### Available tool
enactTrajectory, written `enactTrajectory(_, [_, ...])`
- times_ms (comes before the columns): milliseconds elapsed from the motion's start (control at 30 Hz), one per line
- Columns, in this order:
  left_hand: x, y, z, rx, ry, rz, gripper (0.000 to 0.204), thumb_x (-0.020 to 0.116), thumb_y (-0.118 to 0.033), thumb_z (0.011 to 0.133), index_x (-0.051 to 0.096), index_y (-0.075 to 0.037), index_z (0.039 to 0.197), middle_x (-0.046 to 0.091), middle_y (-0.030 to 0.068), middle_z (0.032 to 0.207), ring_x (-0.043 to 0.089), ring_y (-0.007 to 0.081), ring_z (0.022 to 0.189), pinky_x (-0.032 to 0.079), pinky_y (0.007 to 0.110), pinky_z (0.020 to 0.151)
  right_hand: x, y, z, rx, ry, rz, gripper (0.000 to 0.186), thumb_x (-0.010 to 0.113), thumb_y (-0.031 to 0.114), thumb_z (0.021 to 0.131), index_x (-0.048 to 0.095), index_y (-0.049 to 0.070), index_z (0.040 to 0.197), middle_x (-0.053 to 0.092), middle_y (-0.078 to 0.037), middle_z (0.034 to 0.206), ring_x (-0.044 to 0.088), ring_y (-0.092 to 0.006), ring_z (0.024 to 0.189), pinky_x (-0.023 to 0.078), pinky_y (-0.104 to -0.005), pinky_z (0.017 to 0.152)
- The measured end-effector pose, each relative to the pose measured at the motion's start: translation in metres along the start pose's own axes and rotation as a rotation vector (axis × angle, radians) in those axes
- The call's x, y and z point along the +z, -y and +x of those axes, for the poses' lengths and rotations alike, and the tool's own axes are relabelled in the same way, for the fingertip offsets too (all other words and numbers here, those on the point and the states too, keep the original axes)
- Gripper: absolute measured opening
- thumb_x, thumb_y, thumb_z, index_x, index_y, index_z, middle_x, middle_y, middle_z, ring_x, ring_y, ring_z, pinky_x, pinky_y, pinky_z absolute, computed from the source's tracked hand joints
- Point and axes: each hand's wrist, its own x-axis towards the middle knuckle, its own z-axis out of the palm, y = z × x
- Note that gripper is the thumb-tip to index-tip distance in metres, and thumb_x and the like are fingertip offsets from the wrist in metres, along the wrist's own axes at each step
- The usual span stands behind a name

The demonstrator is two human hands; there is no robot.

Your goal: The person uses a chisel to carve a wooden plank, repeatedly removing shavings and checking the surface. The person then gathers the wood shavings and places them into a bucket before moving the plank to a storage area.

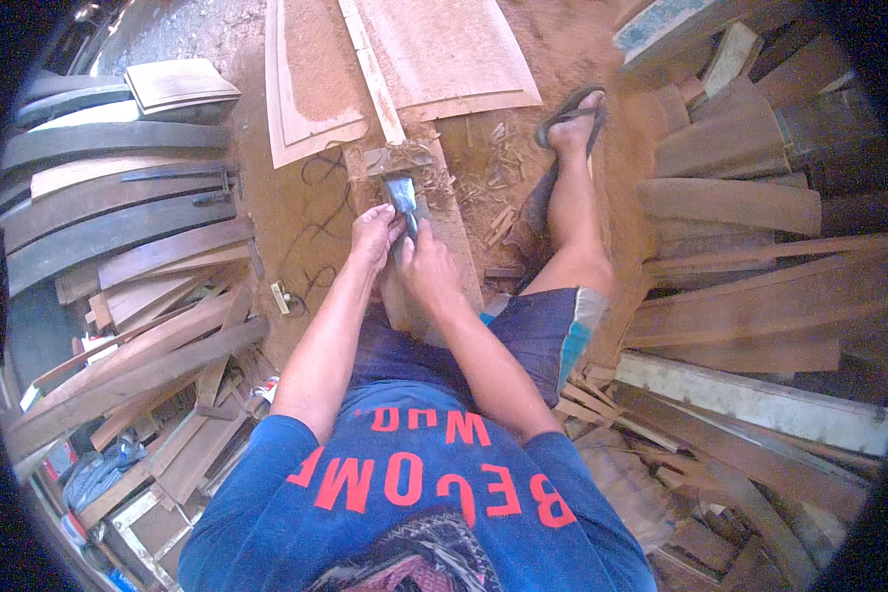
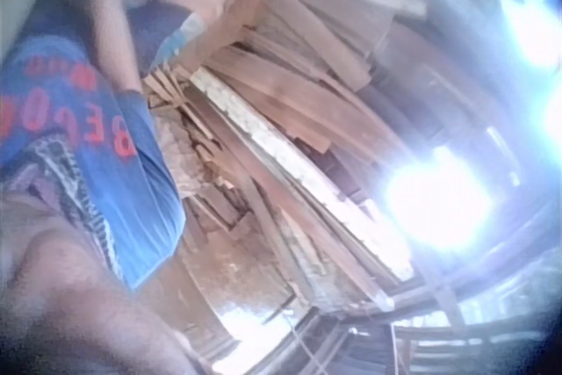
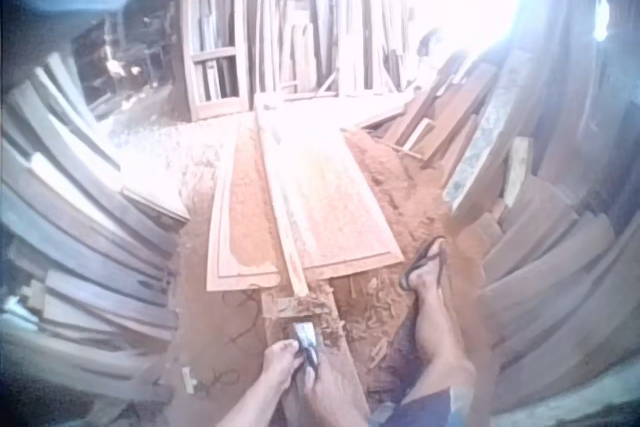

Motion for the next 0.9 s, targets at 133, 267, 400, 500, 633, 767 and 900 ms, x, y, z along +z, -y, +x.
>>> enactTrajectory(133, [0.001, -0.006, -0.002, -0.038, 0.001, -0.035, 0.021, 0.049, -0.008, 0.103, 0.055, 0.008, 0.115, 0.064, 0.0175, 0.11, 0.067, 0.0269, 0.099, 0.059, 0.04, 0.093, -0.011, -0.01, 0.011, -0.148, -0.036, 0.11, 0.045, 0.054, 0.024, 0.098, 0.054, 0.003, 0.138, 0.069, -0.032, 0.094, 0.067, -0.0506, 0.087, 0.053, -0.0565, 0.079])
enactTrajectory(267, [-0.002, -0.003, 0.005, -0.074, 0.025, -0.114, 0.027, 0.043, -0.008, 0.104, 0.051, 0.011, 0.121, 0.066, 0.0243, 0.112, 0.069, 0.0335, 0.103, 0.059, 0.041, 0.092, -0.04, -0.031, 0.01, -0.089, 0.045, 0.228, 0.045, 0.055, 0.026, 0.1, 0.055, 0.004, 0.139, 0.07, -0.03, 0.106, 0.069, -0.0437, 0.099, 0.053, -0.0478, 0.089])
enactTrajectory(400, [-0.004, 0.003, 0.004, -0.044, 0.019, -0.113, 0.024, 0.044, -0.008, 0.104, 0.056, 0.01, 0.116, 0.068, 0.0207, 0.11, 0.069, 0.0304, 0.101, 0.058, 0.04, 0.092, -0.045, -0.034, -0.024, -0.108, 0.085, 0.039, 0.049, 0.054, 0.033, 0.098, 0.054, 0.011, 0.142, 0.069, -0.03, 0.105, 0.067, -0.0484, 0.097, 0.052, -0.0546, 0.087])
enactTrajectory(500, [-0.003, 0.003, 0.001, -0.018, 0.048, -0.086, 0.023, 0.045, -0.008, 0.103, 0.06, 0.008, 0.111, 0.069, 0.017, 0.108, 0.069, 0.0274, 0.1, 0.059, 0.04, 0.09, -0.042, -0.022, -0.031, -0.023, 0.111, 0.012, 0.05, 0.054, 0.032, 0.098, 0.053, 0.01, 0.143, 0.07, -0.03, 0.095, 0.067, -0.0493, 0.088, 0.053, -0.0569, 0.082])
enactTrajectory(633, [-0.004, 0.003, 0.0, -0.034, 0.035, -0.066, 0.022, 0.047, -0.008, 0.103, 0.061, 0.007, 0.11, 0.069, 0.0156, 0.108, 0.069, 0.0257, 0.099, 0.059, 0.038, 0.089, -0.023, -0.014, -0.021, -0.039, 0.039, -0.086, 0.05, 0.054, 0.028, 0.097, 0.052, 0.011, 0.144, 0.069, -0.031, 0.087, 0.068, -0.0487, 0.084, 0.053, -0.0568, 0.079])
enactTrajectory(767, [-0.011, 0.002, 0.008, -0.06, 0.052, -0.107, 0.019, 0.049, -0.011, 0.103, 0.058, 0.005, 0.111, 0.067, 0.017, 0.109, 0.068, 0.0276, 0.101, 0.058, 0.04, 0.094, -0.003, 0.0, 0.003, -0.031, -0.027, -0.015, 0.051, 0.055, 0.027, 0.097, 0.051, 0.009, 0.144, 0.068, -0.032, 0.088, 0.067, -0.0494, 0.083, 0.052, -0.0574, 0.08])
enactTrajectory(900, [-0.006, -0.005, 0.001, -0.08, 0.067, -0.065, 0.027, 0.048, -0.012, 0.104, 0.057, 0.009, 0.118, 0.067, 0.0215, 0.114, 0.07, 0.0292, 0.101, 0.06, 0.036, 0.089, 0.0, -0.05, 0.023, -0.301, -0.138, 0.151, 0.043, 0.056, 0.028, 0.099, 0.058, 0.006, 0.137, 0.07, -0.029, 0.095, 0.069, -0.0446, 0.078, 0.054, -0.0508, 0.078])
